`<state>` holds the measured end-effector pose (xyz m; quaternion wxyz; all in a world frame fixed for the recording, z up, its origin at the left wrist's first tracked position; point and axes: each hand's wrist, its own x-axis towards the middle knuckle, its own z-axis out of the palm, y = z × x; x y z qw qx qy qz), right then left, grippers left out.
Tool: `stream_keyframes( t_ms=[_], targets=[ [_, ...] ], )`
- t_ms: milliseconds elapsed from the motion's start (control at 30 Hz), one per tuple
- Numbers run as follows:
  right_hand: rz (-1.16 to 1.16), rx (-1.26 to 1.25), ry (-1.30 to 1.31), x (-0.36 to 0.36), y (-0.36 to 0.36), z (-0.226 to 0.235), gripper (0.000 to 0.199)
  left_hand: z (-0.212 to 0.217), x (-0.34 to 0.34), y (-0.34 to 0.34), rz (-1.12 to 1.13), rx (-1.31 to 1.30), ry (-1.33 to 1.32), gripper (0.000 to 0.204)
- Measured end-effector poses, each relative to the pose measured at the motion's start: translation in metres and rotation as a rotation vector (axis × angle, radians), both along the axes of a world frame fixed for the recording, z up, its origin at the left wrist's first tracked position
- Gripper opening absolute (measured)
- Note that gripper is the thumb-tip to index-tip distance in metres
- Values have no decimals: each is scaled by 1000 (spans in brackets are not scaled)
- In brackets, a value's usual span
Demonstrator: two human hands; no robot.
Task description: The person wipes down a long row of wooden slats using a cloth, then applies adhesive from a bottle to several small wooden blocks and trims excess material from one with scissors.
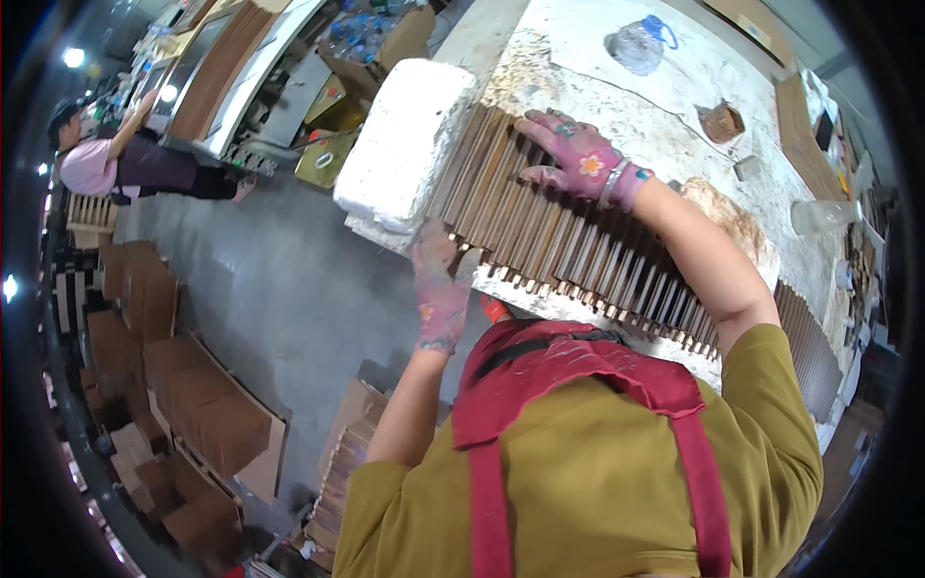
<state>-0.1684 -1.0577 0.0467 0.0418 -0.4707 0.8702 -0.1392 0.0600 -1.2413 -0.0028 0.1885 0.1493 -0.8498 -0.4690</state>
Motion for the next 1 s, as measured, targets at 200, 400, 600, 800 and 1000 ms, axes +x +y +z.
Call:
stream_keyframes(
  t_ms=[200, 400, 600, 800, 1000],
  targets=[
    [-420, 57, 145, 15, 145, 102, 67, 9, 41, -4, 124, -77, -15, 50],
    [-528, 116, -152, 88, 239, 28, 78, 30, -2, 15, -181, -698, 104, 55],
    [-707, -439, -193, 73, 260, 6, 30, 6, -12, -1, -267, -676, 121, 52],
    [-268, -573, -134, 42, 55, 96, 43, 2, -10, -7, -156, -802, 58, 56],
    [450, -229, 302, 28, -88, -15, 46, -3, -13, -4, -159, -642, 60, 56]
  ],
)
